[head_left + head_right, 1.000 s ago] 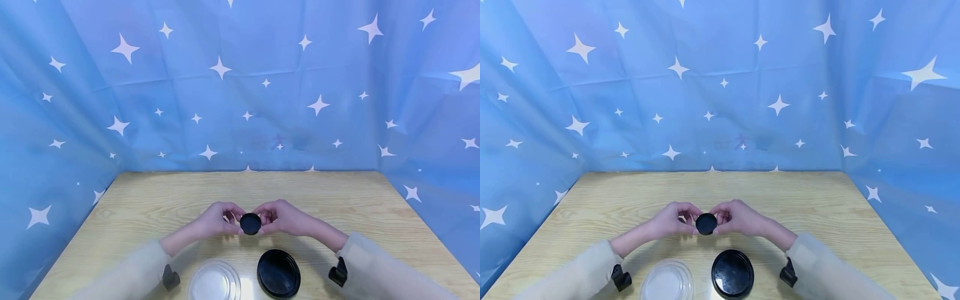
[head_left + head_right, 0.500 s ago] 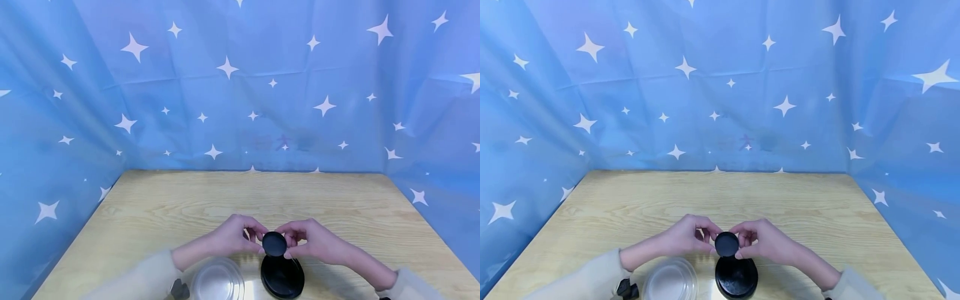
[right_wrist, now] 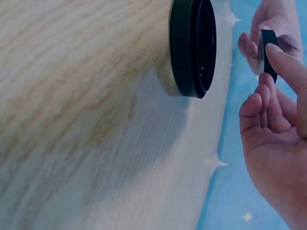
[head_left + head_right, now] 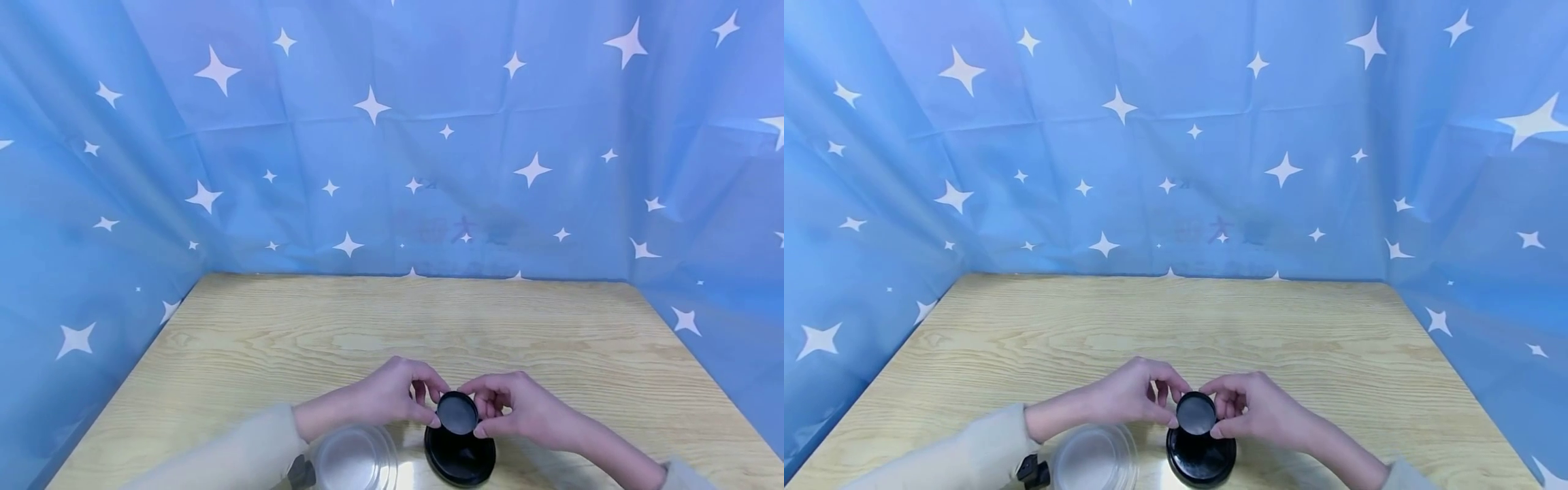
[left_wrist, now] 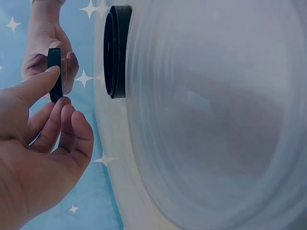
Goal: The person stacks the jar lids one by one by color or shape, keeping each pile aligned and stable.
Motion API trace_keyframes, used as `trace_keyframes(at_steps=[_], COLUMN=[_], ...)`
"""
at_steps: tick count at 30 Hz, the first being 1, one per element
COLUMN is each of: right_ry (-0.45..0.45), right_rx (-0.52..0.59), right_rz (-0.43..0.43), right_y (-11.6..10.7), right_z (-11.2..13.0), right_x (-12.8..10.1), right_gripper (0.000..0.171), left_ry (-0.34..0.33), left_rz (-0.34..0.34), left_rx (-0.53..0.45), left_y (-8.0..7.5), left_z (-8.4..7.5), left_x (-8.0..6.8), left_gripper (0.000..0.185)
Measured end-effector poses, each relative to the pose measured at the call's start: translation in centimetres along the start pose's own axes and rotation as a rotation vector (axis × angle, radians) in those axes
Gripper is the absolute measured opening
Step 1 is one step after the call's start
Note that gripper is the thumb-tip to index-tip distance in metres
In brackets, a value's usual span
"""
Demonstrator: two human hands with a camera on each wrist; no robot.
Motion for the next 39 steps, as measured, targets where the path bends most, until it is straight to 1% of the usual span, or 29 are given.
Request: trace_keyframes(at_steps=[3,7,10,15,24,28,35,39], right_ry=[0.008,0.002,0.01,0.034,0.031,0.013,-0.039,-0.041], right_rx=[-0.003,0.004,0.032,0.068,-0.017,-0.055,-0.105,-0.117], right_rz=[-0.002,0.006,0.022,0.037,-0.005,-0.01,-0.024,-0.03], right_y=[0.1,0.4,0.8,1.4,1.6,1.7,1.8,1.8], right_z=[-0.4,-0.8,-1.2,-1.9,-2.6,-2.7,-2.5,-2.5], right_x=[-0.3,-0.6,-0.9,-1.3,-1.4,-1.4,-1.4,-1.4], right_gripper=[0.046,0.045,0.045,0.045,0.045,0.044,0.042,0.042], left_ry=[0.005,-0.019,-0.041,-0.057,-0.056,-0.042,0.012,0.024], left_rz=[0.015,0.046,0.072,0.107,0.141,0.15,0.145,0.144], left_rx=[0.008,0.006,-0.006,-0.007,0.041,0.077,0.161,0.191], left_y=[0.4,1.0,1.4,2.0,2.5,2.8,2.9,3.0], left_z=[0.0,0.1,0.3,0.8,1.7,1.9,2.1,2.3], left_x=[0.1,-0.1,-0.2,-0.3,-0.3,-0.3,-0.1,-0.1], left_gripper=[0.032,0.032,0.032,0.035,0.035,0.036,0.037,0.036])
Point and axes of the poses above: each hand's wrist, its own x-axis towards the middle knuckle, its own y-axis out of the palm, z = x × y, the point moved 9 cm from there along x, towards the middle knuckle, and after that the axes turned 12 degrees about -z, right-handed, at the moved point
